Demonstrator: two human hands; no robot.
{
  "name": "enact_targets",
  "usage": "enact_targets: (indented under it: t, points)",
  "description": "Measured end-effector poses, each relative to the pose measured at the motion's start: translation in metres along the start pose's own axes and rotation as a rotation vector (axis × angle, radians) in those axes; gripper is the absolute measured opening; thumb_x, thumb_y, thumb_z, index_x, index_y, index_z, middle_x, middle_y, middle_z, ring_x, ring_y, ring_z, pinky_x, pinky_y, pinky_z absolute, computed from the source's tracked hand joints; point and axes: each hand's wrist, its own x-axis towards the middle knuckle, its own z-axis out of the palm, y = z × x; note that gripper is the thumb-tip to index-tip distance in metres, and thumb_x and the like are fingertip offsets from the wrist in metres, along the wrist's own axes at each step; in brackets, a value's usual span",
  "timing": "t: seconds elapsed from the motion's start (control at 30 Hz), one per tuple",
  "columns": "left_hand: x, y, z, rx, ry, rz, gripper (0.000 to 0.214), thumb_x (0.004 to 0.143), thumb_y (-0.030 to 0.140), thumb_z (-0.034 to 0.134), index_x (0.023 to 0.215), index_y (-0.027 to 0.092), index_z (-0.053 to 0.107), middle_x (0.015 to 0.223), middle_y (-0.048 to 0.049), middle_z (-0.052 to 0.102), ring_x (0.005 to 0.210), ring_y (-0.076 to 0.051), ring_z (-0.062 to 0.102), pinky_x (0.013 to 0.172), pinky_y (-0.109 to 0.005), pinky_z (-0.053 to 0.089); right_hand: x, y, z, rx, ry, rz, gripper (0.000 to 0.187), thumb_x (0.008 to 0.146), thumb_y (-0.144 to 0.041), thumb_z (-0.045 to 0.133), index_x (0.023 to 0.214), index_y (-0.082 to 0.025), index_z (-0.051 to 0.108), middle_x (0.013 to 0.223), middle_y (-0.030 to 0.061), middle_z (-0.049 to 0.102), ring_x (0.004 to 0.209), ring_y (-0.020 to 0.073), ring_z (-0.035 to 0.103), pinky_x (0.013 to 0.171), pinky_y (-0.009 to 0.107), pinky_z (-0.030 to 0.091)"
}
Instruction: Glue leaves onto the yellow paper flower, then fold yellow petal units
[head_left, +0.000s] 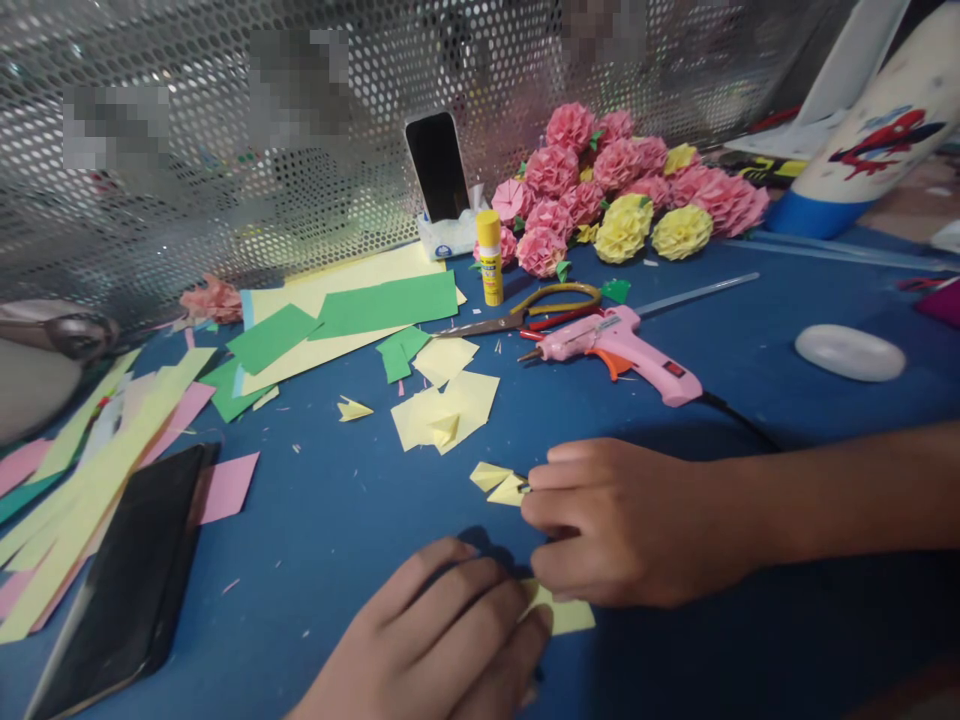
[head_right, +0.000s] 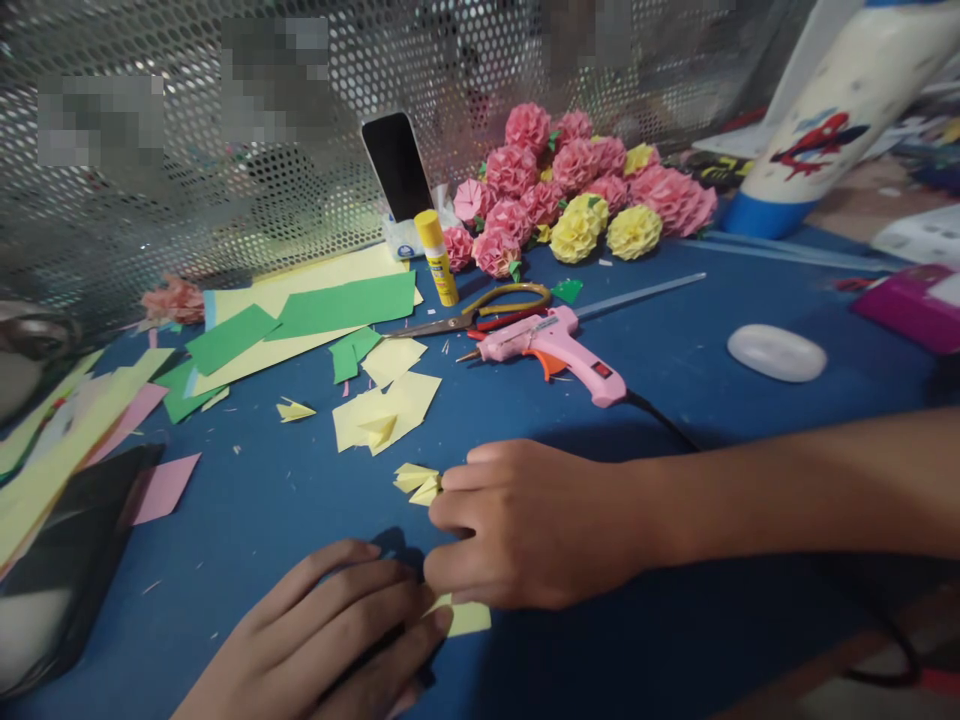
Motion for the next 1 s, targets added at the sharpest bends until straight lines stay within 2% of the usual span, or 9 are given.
enact_targets:
  t: [0.13,0.2,0.33,0.43,0.53,0.67,0.8,0.9,1.0]
  points:
    - [0.004,0.003,-0.008,0.029,-0.073,-0.036,0.028,0.106,0.027,0.046,0.106,0.020,0.073,0.097,0.0005,0.073,0.094,-0.015,0.064,0.103,-0.032,0.043,0.000,-0.001,-0.001,0.013,0.036,0.032,0.028,0.104,-0.030,0.044,0.082,-0.020,0.059,0.078,0.0007,0.055,0.068,0.0185,0.041,0.062,0.035,0.026]
    - [0.006,0.005,-0.013,0.041,-0.152,-0.057,0.030,0.106,0.030,0.044,0.104,0.020,0.072,0.081,-0.0001,0.068,0.077,-0.015,0.061,0.087,-0.031,0.049,0.000,-0.002,-0.004,0.002,0.100,0.009,0.028,0.105,-0.028,0.044,0.088,-0.019,0.064,0.077,0.0005,0.056,0.068,0.0177,0.043,0.061,0.034,0.027]
    - [0.007,0.003,-0.014,0.029,-0.135,-0.001,0.034,0.107,0.028,0.041,0.102,0.015,0.071,0.062,0.0013,0.056,0.055,-0.014,0.049,0.059,-0.030,0.043,-0.002,-0.005,-0.009,-0.036,0.205,-0.097,0.026,0.103,-0.018,0.047,0.088,-0.017,0.069,0.070,-0.0015,0.055,0.064,0.0157,0.043,0.057,0.033,0.024]
    - [0.005,0.002,-0.010,0.020,-0.166,0.032,0.031,0.106,0.029,0.042,0.110,0.012,0.068,0.063,0.0013,0.058,0.054,-0.015,0.051,0.057,-0.031,0.043,-0.003,-0.010,-0.009,-0.025,0.158,-0.075,0.022,0.103,-0.025,0.051,0.097,-0.014,0.069,0.070,-0.0018,0.055,0.065,0.0158,0.044,0.057,0.034,0.026]
    - [0.001,0.002,-0.008,0.016,-0.188,0.035,0.032,0.106,0.030,0.042,0.114,0.010,0.066,0.064,0.0008,0.061,0.053,-0.016,0.055,0.059,-0.033,0.046,-0.002,-0.016,-0.004,-0.007,0.079,0.008,0.031,0.106,-0.037,0.045,0.118,-0.016,0.065,0.080,0.0001,0.061,0.072,0.0174,0.049,0.064,0.034,0.032]
    - [0.000,0.005,-0.010,0.021,-0.177,0.006,0.032,0.106,0.030,0.041,0.109,0.011,0.067,0.067,-0.0006,0.065,0.058,-0.017,0.060,0.061,-0.033,0.046,0.002,-0.024,-0.002,-0.037,-0.011,0.059,0.040,0.105,-0.043,0.045,0.131,-0.016,0.059,0.090,0.0028,0.065,0.083,0.0194,0.053,0.072,0.035,0.036]
    - [0.003,0.009,-0.013,-0.001,-0.169,-0.031,0.033,0.107,0.028,0.039,0.112,0.010,0.066,0.065,-0.0001,0.065,0.057,-0.016,0.058,0.063,-0.033,0.047,0.000,-0.035,-0.008,-0.129,-0.049,0.044,0.027,0.100,-0.034,0.055,0.111,-0.014,0.068,0.082,0.0038,0.065,0.076,0.0197,0.051,0.067,0.037,0.032]
    - [0.005,0.009,-0.013,-0.020,-0.140,-0.029,0.031,0.106,0.027,0.042,0.112,0.009,0.066,0.064,-0.0001,0.063,0.057,-0.015,0.056,0.063,-0.032,0.045,-0.009,-0.044,-0.015,-0.177,-0.112,0.070,0.011,0.090,-0.029,0.067,0.090,-0.019,0.071,0.077,0.0033,0.063,0.068,0.0201,0.045,0.059,0.038,0.025]
    - [0.006,0.007,-0.013,0.019,-0.072,-0.063,0.032,0.105,0.029,0.044,0.104,0.009,0.069,0.062,0.0000,0.057,0.057,-0.016,0.050,0.062,-0.032,0.041,-0.016,-0.049,-0.021,-0.194,-0.141,0.087,0.014,0.078,-0.030,0.078,0.080,-0.020,0.069,0.073,0.0032,0.063,0.065,0.0211,0.043,0.055,0.037,0.021]
